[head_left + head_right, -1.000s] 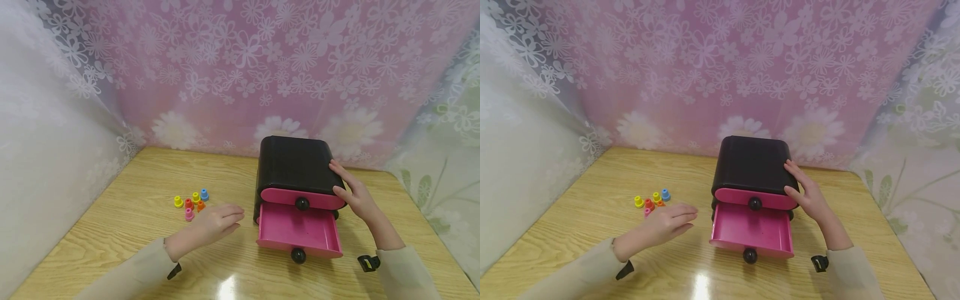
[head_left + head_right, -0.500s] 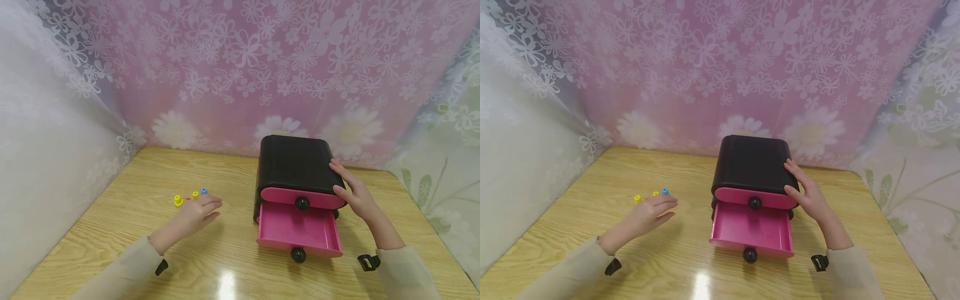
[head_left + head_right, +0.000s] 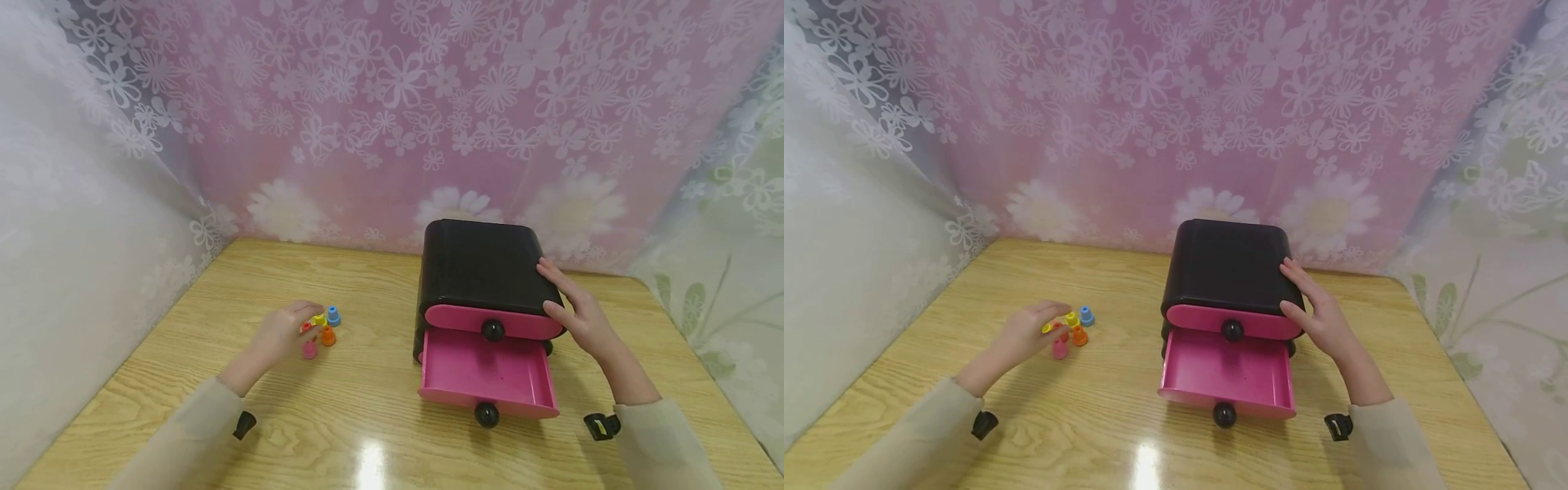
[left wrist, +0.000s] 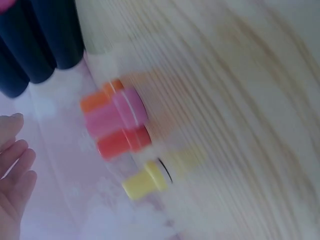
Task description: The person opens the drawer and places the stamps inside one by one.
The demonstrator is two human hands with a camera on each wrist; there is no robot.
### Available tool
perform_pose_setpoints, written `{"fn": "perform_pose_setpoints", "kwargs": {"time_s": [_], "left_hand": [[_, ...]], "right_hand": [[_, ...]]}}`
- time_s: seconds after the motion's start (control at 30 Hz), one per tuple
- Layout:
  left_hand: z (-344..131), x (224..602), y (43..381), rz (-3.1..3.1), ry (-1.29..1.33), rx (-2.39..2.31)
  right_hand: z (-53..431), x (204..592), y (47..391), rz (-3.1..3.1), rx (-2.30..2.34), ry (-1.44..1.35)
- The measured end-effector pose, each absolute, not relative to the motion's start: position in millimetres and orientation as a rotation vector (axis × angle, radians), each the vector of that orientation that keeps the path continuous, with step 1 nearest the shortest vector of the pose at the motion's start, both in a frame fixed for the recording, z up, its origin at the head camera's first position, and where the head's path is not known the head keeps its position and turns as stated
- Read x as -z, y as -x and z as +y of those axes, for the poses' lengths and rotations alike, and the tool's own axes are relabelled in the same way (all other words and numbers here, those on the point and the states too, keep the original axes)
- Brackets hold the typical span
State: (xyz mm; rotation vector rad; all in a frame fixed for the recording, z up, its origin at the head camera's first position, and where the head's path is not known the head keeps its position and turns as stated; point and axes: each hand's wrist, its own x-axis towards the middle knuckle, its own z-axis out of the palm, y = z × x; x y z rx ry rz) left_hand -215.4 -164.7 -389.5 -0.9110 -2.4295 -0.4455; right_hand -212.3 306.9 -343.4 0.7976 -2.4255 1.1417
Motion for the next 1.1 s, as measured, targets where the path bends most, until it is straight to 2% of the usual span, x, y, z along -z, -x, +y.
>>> {"fn": "perform_pose_setpoints", "kwargs": {"time_s": [0.5,1.1], "left_hand": [[-203.7,395.8,233.7,-2.846,0.451,0.634],[-212.7,406.4,257.6,-3.144,0.372,0.672]], "right_hand": [[307.0,343.5,212.1,-2.413,-1.127,-0.815],[306.9,344.3,212.4,-2.395,-1.149,-0.831]]}}
